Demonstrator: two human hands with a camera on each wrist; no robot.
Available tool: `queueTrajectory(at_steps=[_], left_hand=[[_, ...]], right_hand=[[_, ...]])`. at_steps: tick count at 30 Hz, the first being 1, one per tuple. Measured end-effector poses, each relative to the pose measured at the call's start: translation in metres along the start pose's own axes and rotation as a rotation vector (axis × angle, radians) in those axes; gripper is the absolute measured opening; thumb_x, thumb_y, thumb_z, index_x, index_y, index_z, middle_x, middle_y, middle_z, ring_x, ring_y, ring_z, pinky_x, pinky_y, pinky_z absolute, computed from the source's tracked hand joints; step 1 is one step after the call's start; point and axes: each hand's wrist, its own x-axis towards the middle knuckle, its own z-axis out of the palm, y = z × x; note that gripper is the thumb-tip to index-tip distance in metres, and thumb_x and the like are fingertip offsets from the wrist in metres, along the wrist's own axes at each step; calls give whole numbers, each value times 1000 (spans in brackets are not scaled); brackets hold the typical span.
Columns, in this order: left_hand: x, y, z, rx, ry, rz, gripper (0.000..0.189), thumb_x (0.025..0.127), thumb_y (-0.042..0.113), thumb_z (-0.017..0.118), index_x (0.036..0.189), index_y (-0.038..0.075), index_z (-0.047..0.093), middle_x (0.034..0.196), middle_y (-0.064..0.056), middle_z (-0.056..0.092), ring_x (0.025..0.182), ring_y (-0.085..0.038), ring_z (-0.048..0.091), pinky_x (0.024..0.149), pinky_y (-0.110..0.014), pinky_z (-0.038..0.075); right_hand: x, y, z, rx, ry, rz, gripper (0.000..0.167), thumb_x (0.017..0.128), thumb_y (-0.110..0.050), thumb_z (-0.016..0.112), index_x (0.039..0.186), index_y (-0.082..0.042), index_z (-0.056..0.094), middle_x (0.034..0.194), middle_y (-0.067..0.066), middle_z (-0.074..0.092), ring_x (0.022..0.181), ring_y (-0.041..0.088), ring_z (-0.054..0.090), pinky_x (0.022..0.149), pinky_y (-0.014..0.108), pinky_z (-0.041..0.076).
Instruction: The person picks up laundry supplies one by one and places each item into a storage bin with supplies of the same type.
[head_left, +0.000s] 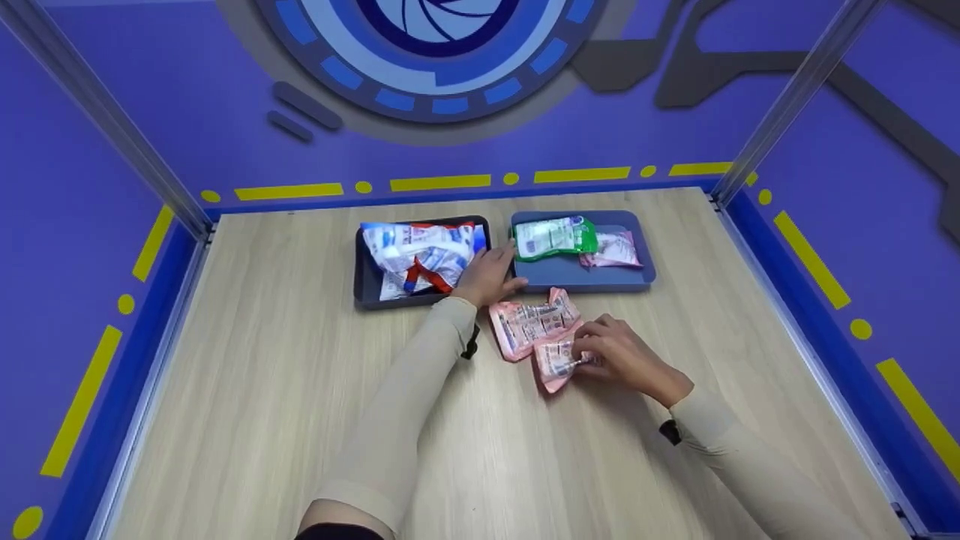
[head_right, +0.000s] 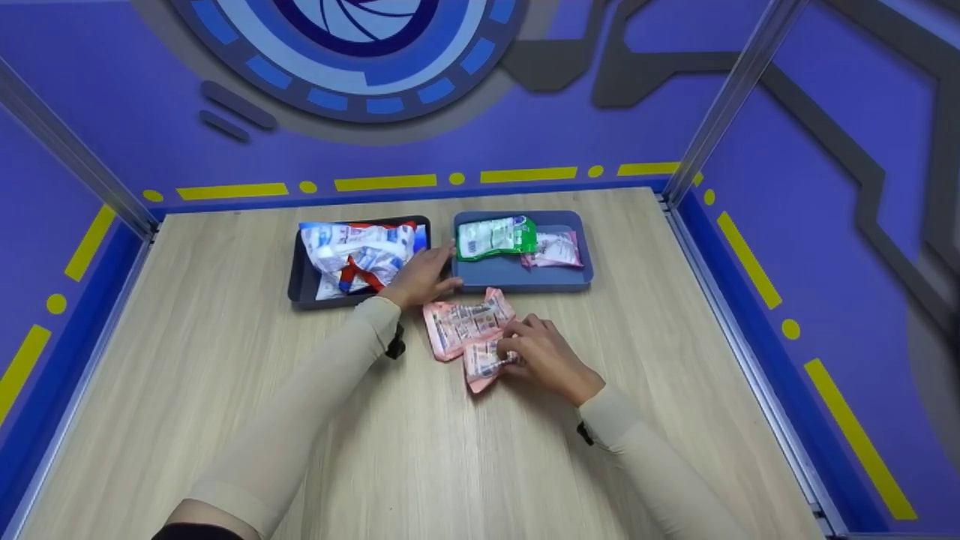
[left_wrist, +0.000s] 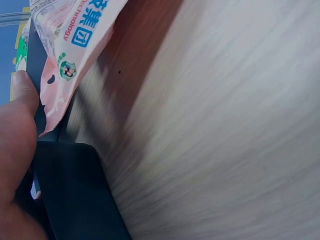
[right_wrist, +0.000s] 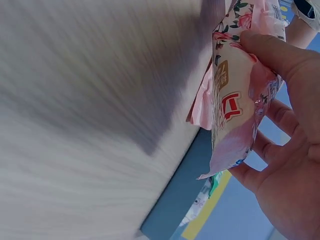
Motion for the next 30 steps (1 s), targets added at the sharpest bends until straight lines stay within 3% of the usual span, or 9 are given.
queueTrajectory(at_steps=[14, 30], left_hand=[[0, 1, -1, -18, -16, -8, 87, 103, 54, 54, 165, 8, 14, 165, -11, 34, 151, -27, 33, 128, -44, 13], [2, -1, 2, -24, -8, -11, 88, 102, 55, 54, 165, 9, 16, 166, -10, 33, 152, -27, 32, 128, -43, 13]], right_hand=[[14, 7, -19, -17, 13, 5, 18, 81, -14, 89, 94, -17, 77, 110, 6, 70, 100, 29, 55, 86, 51, 48], [25, 12, -29, -13, 41, 33, 22, 81, -11, 89, 98, -17, 79, 113, 7, 70, 100, 28, 53, 82, 46, 46]])
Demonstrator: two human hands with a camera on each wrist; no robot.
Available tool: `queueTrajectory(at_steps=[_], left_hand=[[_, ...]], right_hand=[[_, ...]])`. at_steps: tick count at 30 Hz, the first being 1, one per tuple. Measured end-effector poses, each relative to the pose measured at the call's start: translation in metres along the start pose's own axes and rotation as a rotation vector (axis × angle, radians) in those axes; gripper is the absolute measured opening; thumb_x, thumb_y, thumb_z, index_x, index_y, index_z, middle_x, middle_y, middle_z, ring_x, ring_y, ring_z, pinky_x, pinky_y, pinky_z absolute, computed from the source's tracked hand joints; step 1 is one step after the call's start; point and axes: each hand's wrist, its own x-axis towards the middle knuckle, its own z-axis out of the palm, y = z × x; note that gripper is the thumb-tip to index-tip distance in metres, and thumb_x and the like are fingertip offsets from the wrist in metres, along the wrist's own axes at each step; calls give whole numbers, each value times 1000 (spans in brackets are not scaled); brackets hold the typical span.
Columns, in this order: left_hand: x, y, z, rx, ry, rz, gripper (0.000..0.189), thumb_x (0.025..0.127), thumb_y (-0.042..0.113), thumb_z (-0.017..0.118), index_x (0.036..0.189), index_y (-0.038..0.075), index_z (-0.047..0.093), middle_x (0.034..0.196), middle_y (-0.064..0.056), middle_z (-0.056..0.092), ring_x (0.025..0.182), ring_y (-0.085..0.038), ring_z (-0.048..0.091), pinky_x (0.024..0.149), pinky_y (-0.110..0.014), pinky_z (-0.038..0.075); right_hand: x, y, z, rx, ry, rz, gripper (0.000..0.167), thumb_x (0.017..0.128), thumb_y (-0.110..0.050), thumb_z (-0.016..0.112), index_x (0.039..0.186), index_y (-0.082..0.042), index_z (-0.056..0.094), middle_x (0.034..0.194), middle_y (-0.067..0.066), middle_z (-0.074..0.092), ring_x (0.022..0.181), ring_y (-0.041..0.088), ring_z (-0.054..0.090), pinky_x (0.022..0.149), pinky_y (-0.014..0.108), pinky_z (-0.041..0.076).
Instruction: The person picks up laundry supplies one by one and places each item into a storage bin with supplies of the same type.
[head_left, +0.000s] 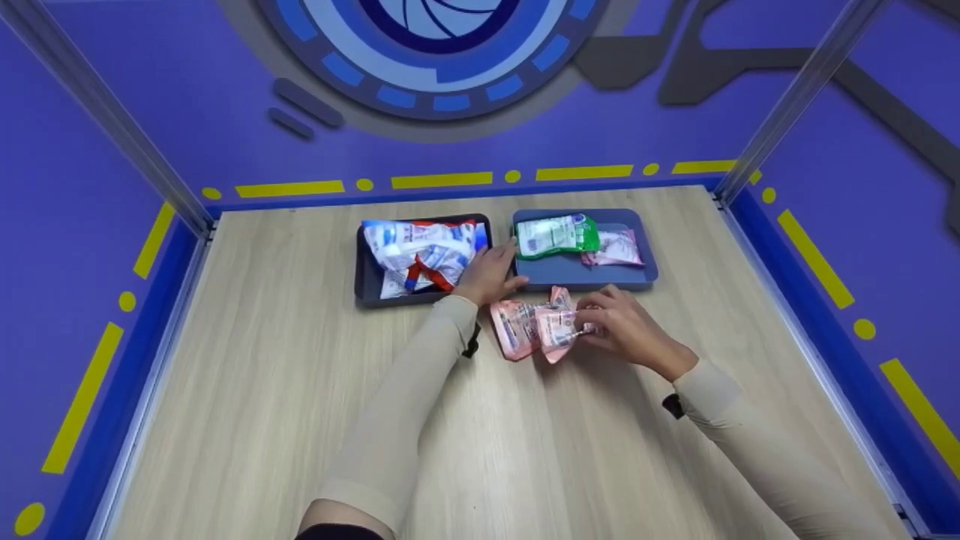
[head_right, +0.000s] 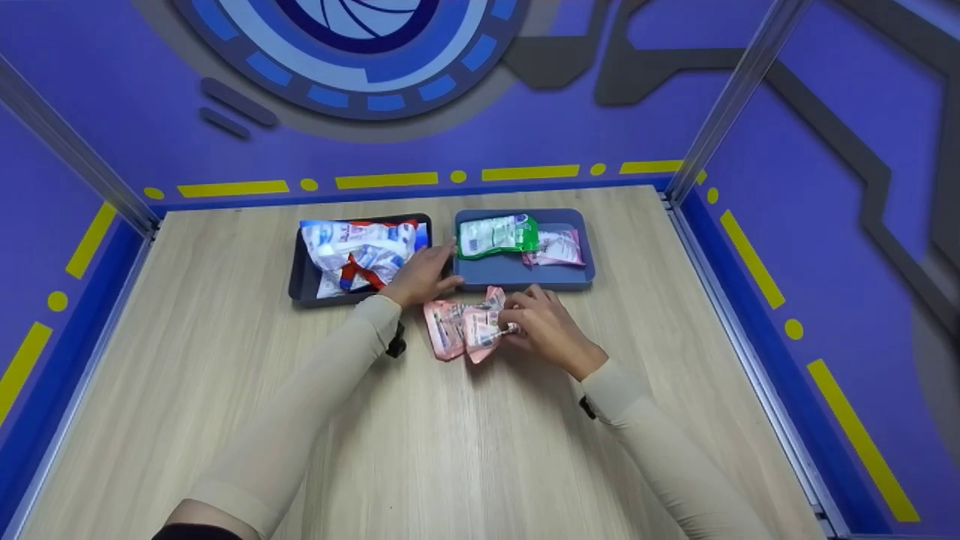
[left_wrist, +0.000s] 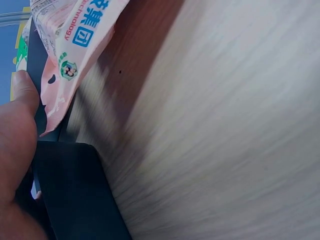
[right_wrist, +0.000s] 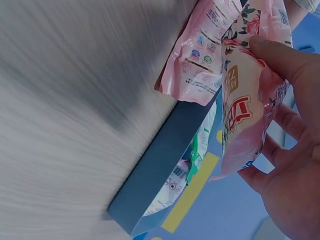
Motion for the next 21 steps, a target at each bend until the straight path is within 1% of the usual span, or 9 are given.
queueTrajectory(at_steps=[5, 9, 12, 15, 18, 21], left_hand=[[-1, 1, -2, 6, -8, -6, 87, 102, 56, 53, 166, 9, 16, 166, -9, 32, 152, -26, 31, 128, -43, 13], [-2, 2, -3, 4, 3, 1, 86, 102, 54, 55, 165, 8, 18, 165, -10, 34, 152, -26, 32, 128, -44, 13], [-3, 3, -4, 2, 10, 3, 85, 102, 53, 56, 165, 8, 20, 165, -11, 35, 151, -26, 33, 128, -44, 14], [-3, 3, -3, -1, 13, 4, 85, 103, 53, 56, 164, 7, 20, 165, -11, 35, 151, -27, 33, 128, -44, 14], [-2, 2, -3, -1, 14, 2, 84, 103, 52, 56, 164, 8, 20, 165, -11, 34, 151, -27, 33, 128, -44, 14], [-2, 2, -2, 6, 9, -1, 84, 103, 52, 55, 165, 8, 20, 166, -10, 33, 152, -26, 32, 128, -43, 13]], right_hand=[[2, 4, -3, -20, 37, -17, 19, 81, -14, 89, 96, -16, 78, 112, 6, 70, 99, 28, 53, 83, 47, 46], [4, 7, -6, -40, 55, -21, 19, 81, -18, 90, 93, -17, 76, 110, 6, 70, 96, 27, 52, 80, 45, 43], [6, 9, -9, -51, 61, -19, 20, 81, -19, 90, 94, -17, 76, 110, 6, 70, 96, 28, 52, 80, 44, 43], [8, 11, -13, -52, 74, -26, 20, 81, -19, 90, 95, -16, 76, 110, 7, 70, 97, 29, 53, 79, 44, 45], [10, 13, -15, -43, 98, -41, 21, 80, -20, 90, 95, -16, 76, 109, 7, 70, 94, 29, 53, 76, 43, 44], [12, 16, -17, -32, 109, -43, 22, 80, -22, 91, 95, -16, 76, 108, 7, 70, 94, 28, 52, 76, 43, 43]])
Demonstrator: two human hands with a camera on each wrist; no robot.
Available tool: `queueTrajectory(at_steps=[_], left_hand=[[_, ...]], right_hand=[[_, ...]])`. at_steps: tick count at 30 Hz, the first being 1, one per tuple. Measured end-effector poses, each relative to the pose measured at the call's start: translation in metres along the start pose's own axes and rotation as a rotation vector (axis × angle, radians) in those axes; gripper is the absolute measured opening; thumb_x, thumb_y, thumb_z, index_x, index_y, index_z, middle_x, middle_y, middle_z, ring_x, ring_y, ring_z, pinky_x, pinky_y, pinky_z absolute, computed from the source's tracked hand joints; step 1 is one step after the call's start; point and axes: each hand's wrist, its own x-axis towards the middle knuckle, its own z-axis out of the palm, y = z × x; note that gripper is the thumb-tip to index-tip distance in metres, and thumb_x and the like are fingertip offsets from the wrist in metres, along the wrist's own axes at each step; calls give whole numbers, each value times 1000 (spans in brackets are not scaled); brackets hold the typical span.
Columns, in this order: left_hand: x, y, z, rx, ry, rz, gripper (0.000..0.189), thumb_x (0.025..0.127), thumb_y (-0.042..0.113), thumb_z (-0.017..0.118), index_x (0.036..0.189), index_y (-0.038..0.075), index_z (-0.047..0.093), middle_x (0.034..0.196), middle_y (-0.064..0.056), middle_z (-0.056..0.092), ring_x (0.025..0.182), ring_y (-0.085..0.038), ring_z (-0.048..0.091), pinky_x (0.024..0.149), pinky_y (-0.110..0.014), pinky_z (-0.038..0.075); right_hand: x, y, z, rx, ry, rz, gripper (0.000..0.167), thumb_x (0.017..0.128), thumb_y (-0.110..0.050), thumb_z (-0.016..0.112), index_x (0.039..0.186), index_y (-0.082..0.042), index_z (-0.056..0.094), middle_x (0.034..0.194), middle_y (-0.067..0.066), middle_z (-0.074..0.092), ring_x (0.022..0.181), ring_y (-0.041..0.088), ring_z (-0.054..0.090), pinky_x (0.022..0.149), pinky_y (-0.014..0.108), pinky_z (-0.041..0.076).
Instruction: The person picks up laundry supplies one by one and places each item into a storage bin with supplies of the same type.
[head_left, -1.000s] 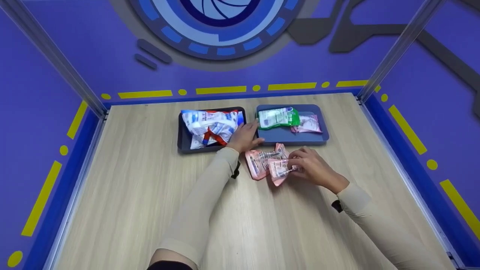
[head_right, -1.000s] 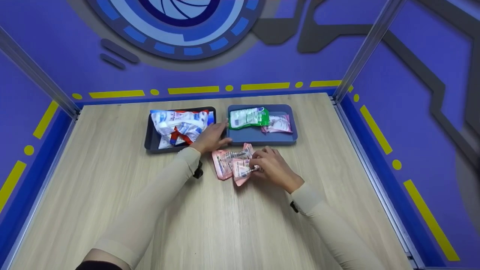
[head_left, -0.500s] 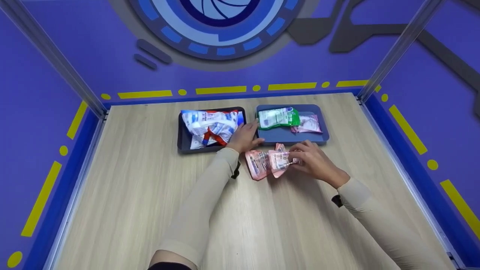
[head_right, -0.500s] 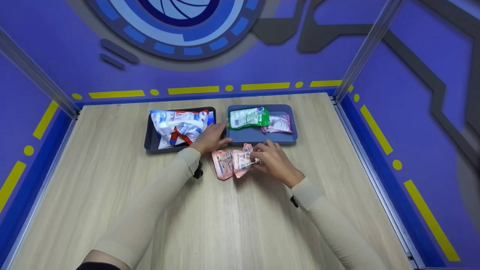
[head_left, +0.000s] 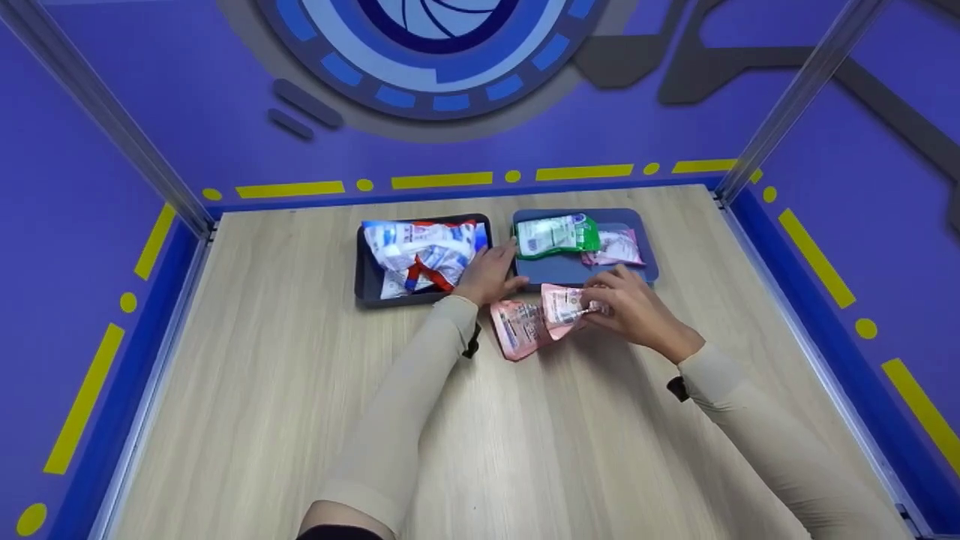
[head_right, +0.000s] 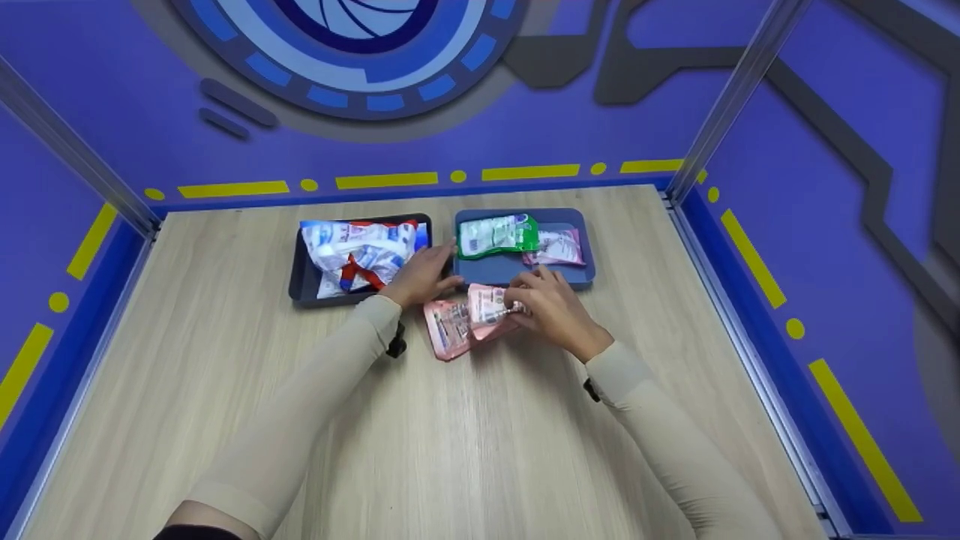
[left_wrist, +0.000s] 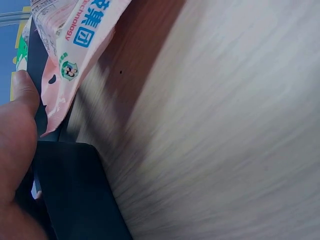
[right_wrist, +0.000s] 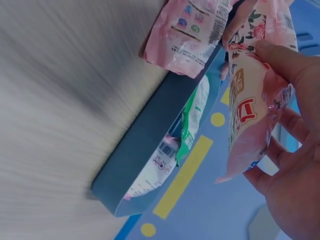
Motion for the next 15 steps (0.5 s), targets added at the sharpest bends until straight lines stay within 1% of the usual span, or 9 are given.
queueTrajectory(at_steps=[7, 12, 15], left_hand=[[0, -1, 0, 3, 8, -1, 86, 102, 54, 55, 165, 9, 19, 165, -10, 34, 151, -26, 33, 128, -43, 14], [0, 0, 1, 6, 3, -8, 87, 102, 54, 56, 165, 9, 18, 165, -10, 35, 151, -27, 33, 128, -43, 14], [1, -1, 1, 21, -1, -1, 87, 102, 55, 55, 165, 8, 17, 165, -10, 35, 151, -27, 34, 128, -43, 14]], right_hand=[[7, 8, -4, -14, 0, 14, 21, 80, -20, 91, 96, -15, 77, 108, 7, 70, 99, 29, 54, 83, 49, 45], [9, 13, -6, -11, 16, 9, 21, 80, -17, 91, 96, -13, 77, 109, 8, 70, 100, 30, 54, 84, 50, 45], [11, 16, -6, -15, 33, -8, 20, 80, -18, 91, 94, -13, 77, 108, 8, 70, 99, 31, 54, 84, 51, 45]])
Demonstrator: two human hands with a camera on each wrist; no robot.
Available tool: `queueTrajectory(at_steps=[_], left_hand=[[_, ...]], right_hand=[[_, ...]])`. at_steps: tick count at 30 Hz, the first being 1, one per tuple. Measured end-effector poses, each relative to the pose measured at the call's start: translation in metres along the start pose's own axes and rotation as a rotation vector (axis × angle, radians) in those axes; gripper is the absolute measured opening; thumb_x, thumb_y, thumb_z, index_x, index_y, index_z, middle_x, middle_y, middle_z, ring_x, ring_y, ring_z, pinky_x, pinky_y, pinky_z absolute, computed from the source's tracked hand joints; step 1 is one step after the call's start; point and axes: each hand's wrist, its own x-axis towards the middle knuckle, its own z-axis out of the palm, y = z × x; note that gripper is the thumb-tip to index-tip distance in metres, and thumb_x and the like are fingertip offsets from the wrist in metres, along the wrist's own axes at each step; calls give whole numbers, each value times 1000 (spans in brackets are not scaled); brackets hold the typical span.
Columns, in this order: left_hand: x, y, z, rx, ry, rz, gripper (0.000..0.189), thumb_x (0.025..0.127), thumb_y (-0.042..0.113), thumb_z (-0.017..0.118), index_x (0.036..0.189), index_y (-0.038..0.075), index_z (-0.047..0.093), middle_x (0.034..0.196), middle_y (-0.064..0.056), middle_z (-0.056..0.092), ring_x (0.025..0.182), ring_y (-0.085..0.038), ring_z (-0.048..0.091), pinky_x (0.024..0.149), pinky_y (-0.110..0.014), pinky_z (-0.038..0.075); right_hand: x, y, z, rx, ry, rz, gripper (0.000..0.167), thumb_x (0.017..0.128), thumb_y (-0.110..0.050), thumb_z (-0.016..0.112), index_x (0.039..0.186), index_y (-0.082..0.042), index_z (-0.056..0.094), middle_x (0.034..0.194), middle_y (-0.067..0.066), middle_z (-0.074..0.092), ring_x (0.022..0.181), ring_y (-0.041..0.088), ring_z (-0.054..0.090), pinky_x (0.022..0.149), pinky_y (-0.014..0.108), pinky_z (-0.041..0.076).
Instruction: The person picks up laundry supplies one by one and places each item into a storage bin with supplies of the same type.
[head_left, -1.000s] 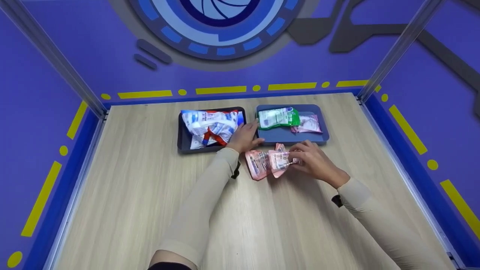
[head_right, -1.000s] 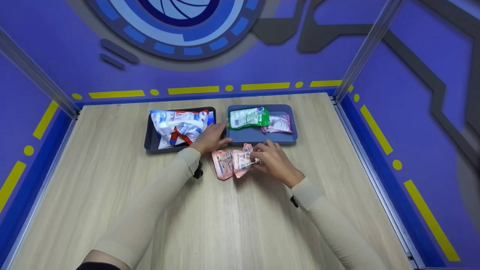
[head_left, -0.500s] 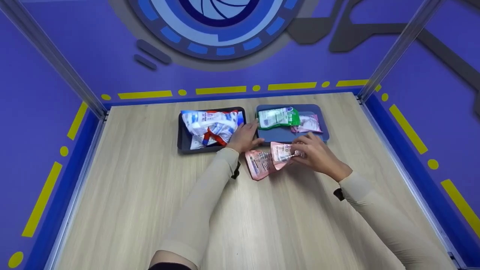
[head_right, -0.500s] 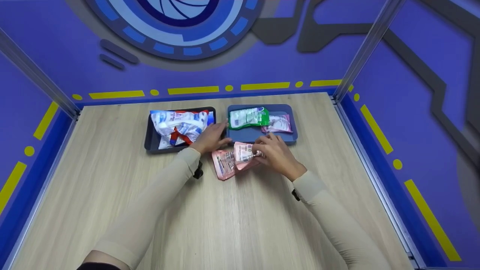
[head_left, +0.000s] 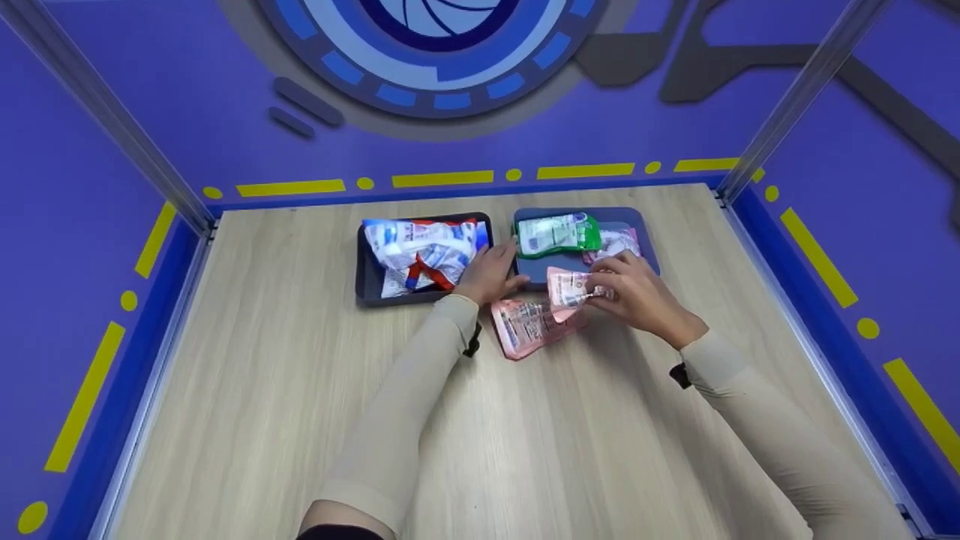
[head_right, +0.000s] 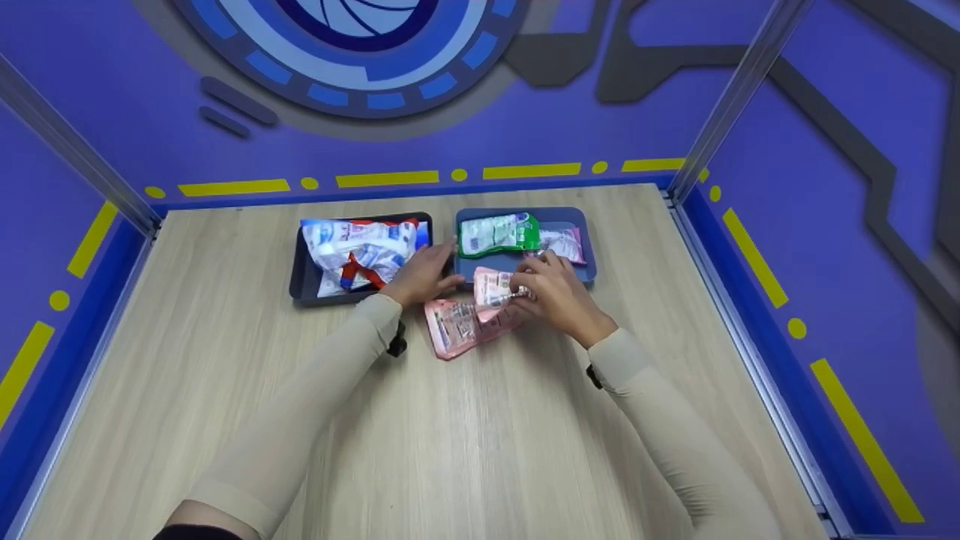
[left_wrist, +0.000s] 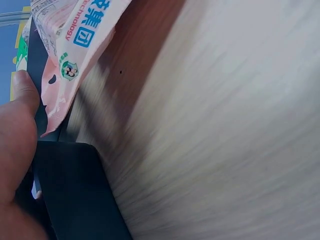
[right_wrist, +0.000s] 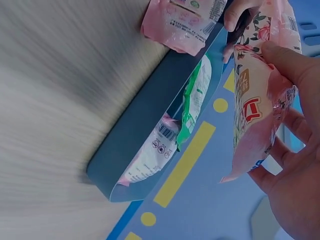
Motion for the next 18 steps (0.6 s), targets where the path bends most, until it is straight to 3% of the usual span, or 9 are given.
queueTrajectory(at_steps=[6, 18], left_hand=[[2, -1, 1, 1, -4, 8, 88, 102, 55, 54, 165, 7, 17, 166, -10, 34, 151, -27, 33, 128, -44, 15], [0, 1, -1, -35, -23, -10, 88, 102, 53, 56, 166, 9, 14, 168, -9, 28, 153, -27, 29, 128, -43, 11]], right_hand=[[4, 3, -2, -13, 20, -1, 18, 81, -17, 90, 93, -13, 77, 109, 10, 71, 98, 32, 54, 82, 52, 45], [11, 8, -6, -17, 15, 48, 24, 79, -19, 91, 98, -13, 77, 113, 10, 71, 104, 31, 54, 91, 55, 45]])
